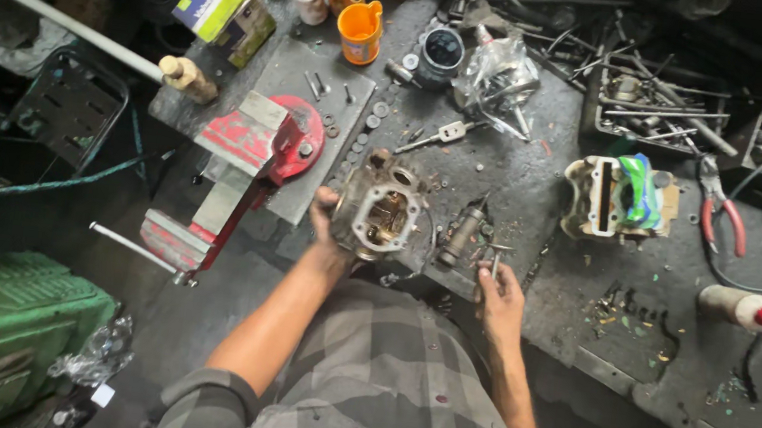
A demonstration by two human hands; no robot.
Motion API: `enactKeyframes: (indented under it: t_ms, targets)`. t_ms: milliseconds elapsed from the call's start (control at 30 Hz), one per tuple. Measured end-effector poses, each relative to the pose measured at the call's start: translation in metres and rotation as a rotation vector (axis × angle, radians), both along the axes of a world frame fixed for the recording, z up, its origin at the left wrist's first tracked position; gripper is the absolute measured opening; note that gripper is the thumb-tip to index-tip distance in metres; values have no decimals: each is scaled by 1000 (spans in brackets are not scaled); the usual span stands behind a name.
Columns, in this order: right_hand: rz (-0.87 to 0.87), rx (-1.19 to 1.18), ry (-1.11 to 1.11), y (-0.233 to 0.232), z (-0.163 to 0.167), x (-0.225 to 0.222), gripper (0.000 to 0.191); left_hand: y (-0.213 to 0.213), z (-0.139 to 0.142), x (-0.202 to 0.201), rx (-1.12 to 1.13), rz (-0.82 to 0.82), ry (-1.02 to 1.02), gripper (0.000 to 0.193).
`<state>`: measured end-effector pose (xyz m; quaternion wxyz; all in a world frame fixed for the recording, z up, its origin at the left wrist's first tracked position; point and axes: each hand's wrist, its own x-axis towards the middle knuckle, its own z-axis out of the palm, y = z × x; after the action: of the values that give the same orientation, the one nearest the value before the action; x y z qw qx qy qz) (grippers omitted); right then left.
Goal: The person works on a motorcycle cylinder head at a cluttered workbench, first fitting and pressing a component into the casting by hand, then picking up a corded power drill and grinding or drilling the cylinder head while holding it steady with the other hand.
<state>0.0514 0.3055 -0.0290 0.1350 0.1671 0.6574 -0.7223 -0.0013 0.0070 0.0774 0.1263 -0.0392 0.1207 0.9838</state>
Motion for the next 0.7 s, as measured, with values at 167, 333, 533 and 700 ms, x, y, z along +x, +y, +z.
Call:
enactKeyframes:
  t_ms: [167, 333, 533, 700]
  targets:
    - [-68, -13, -41, -1, 1, 2, 19, -16, 32, -25, -1439, 156, 558, 101]
    - [-69, -2, -81, -10, 9, -2, 19, 24, 30, -30, -2300, -81, 785, 105]
    - [-81, 8, -33, -18, 17, -10, 18, 26, 24, -32, -2305, -197, 697, 109]
    - [-122, -11, -92, -21, 20, -14, 20, 4, 27, -32, -2351, -332, 564, 124]
